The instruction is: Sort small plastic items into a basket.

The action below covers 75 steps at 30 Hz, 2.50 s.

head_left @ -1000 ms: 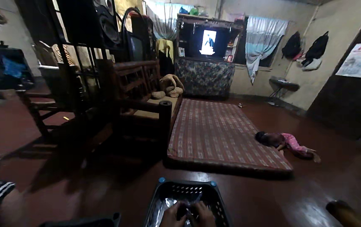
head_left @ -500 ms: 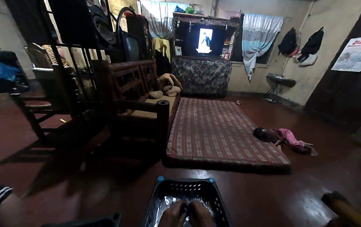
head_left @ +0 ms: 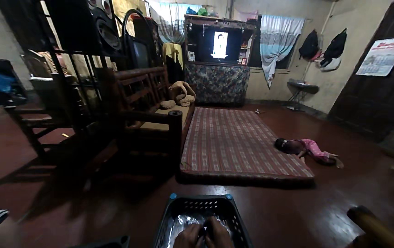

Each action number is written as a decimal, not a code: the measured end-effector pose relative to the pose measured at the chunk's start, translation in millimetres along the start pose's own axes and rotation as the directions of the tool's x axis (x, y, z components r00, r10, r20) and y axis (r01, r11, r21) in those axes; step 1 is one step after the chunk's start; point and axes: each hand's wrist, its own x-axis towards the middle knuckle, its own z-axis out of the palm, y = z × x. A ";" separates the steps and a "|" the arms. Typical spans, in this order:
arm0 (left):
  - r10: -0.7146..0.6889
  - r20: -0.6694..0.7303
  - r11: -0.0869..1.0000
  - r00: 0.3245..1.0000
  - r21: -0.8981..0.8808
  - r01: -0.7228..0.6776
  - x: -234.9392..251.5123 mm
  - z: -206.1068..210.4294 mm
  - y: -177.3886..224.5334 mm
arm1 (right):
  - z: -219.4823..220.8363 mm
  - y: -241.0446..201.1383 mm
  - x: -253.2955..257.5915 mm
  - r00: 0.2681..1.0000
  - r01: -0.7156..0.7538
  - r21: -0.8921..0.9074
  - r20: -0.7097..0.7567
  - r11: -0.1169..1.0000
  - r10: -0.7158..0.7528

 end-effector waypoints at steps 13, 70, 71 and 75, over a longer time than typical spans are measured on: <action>-0.036 -0.041 0.997 0.999 0.067 0.038 -0.8 2.7 3.0 | 0.1 3.3 1.8 0.999 -0.023 0.101 0.028 0.995 0.021; -0.103 0.056 0.994 0.993 0.045 0.101 1.4 1.9 5.7 | -2.5 9.9 5.1 0.994 -0.103 0.139 -0.017 0.985 0.106; -0.101 0.052 0.994 0.994 0.055 0.098 1.4 2.0 5.8 | -2.5 10.6 5.1 0.994 -0.105 0.140 -0.024 0.985 0.110; -0.157 0.083 0.988 0.984 0.028 0.155 3.2 -3.0 6.5 | -2.3 11.8 6.2 0.989 -0.121 0.181 -0.056 0.976 0.133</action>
